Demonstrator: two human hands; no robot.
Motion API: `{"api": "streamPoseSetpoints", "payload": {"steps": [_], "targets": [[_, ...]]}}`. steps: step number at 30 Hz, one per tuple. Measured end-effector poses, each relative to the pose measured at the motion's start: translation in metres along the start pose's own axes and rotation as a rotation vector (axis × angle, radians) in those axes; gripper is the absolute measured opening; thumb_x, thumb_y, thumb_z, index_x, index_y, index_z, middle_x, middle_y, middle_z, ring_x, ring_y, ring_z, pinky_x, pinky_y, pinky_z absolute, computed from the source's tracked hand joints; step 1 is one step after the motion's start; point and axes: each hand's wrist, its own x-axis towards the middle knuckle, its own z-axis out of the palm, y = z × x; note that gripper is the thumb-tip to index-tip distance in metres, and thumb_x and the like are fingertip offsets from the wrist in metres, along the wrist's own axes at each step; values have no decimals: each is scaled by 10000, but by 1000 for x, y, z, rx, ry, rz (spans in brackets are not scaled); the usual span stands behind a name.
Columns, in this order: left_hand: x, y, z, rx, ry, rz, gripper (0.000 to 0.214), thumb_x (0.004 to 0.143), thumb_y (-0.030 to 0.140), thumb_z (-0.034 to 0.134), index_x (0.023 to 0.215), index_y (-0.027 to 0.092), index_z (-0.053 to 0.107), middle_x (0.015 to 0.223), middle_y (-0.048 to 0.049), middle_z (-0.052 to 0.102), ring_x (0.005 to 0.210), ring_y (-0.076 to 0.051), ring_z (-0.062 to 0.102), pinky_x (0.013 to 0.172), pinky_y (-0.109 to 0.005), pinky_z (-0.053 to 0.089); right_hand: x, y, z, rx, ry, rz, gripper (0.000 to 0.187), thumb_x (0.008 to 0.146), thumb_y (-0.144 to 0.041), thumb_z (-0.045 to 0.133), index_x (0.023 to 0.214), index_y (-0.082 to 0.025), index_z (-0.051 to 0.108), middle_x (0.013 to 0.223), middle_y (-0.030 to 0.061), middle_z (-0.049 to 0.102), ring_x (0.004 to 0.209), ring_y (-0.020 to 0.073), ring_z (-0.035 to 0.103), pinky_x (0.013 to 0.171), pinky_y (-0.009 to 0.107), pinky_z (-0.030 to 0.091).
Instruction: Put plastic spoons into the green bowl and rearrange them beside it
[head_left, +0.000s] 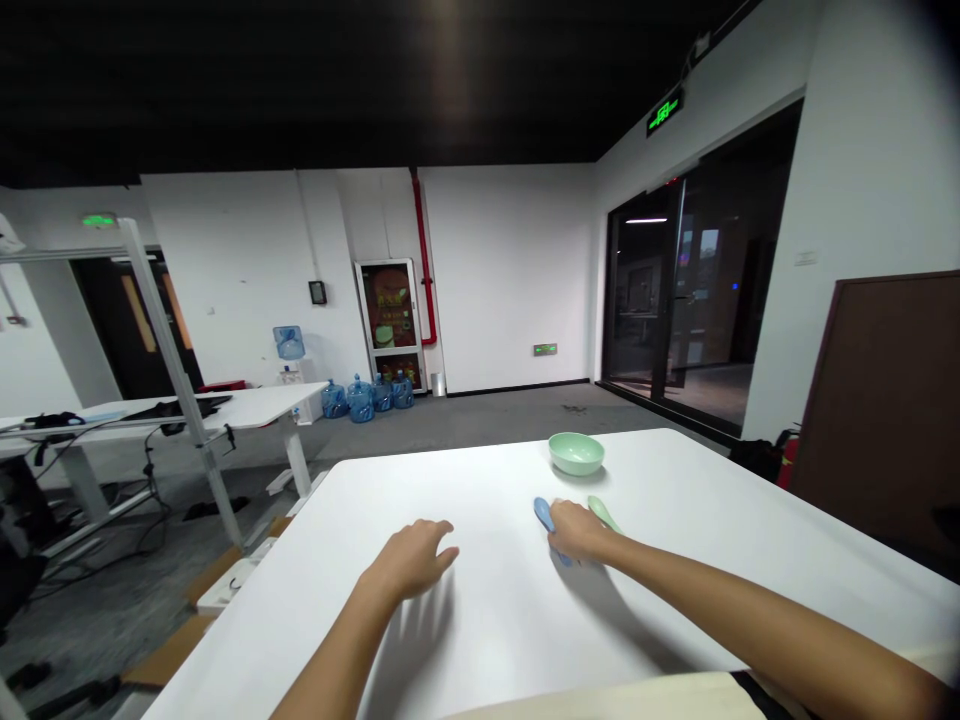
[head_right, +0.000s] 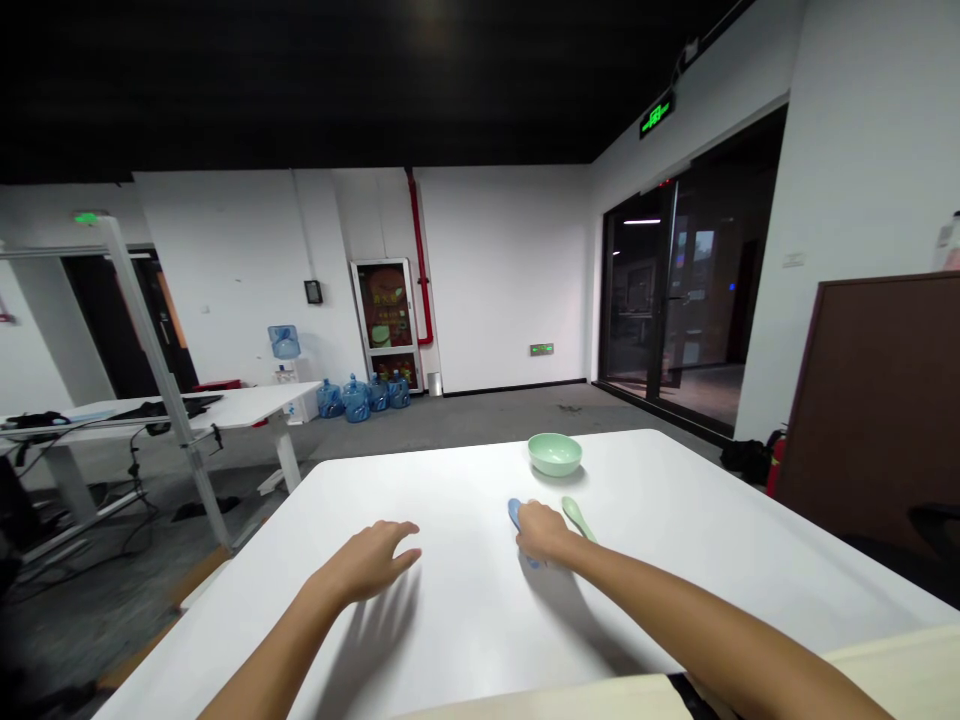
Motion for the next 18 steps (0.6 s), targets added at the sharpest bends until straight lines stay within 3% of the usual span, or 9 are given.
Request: {"api": "streamPoseSetpoints", "payload": {"steps": [3, 6, 11, 14, 18], "targets": [[1, -1, 1, 1, 2, 0, 564, 896, 531, 389, 1341, 223, 550, 1320, -114, 615, 1199, -312, 563, 965, -421, 449, 3, 2, 1, 80, 5, 8, 152, 737, -259, 635, 833, -141, 625, 987, 137, 686, 826, 211, 656, 583, 240, 355], [1, -1, 1, 5, 1, 2, 558, 897, 522, 393, 1343, 226, 549, 1318, -115, 616, 1200, -308, 564, 964, -416, 448, 7, 9, -7, 157, -9, 17, 176, 749, -313, 635, 710, -143, 607, 832, 92, 690, 685, 158, 619, 543, 230, 323], [1, 1, 0, 12, 4, -9, 551, 897, 507, 397, 1342, 221, 551, 1311, -123, 620, 1185, -310, 575, 942, -416, 457, 13, 44, -33, 191, 54, 25, 297, 769, -362, 611, 559, -158, 559, 627, 51, 629, 597, 139, 566, 519, 232, 298], [2, 1, 1, 12, 8, -3, 545, 898, 504, 396, 1339, 224, 553, 1303, -120, 627, 1185, -302, 575, 943, -409, 454, 11, 78, -42, 124, 124, 64, 230, 776, -334, 593, 619, -165, 592, 708, 65, 656, 631, 155, 586, 544, 243, 313], [3, 1, 1, 21, 3, -3, 552, 897, 509, 391, 1341, 223, 553, 1305, -116, 627, 1187, -301, 576, 951, -407, 451, 7, 122, -40, 20, 121, 184, 178, 810, -312, 543, 777, -163, 634, 859, 107, 674, 707, 190, 619, 576, 265, 340]]}}
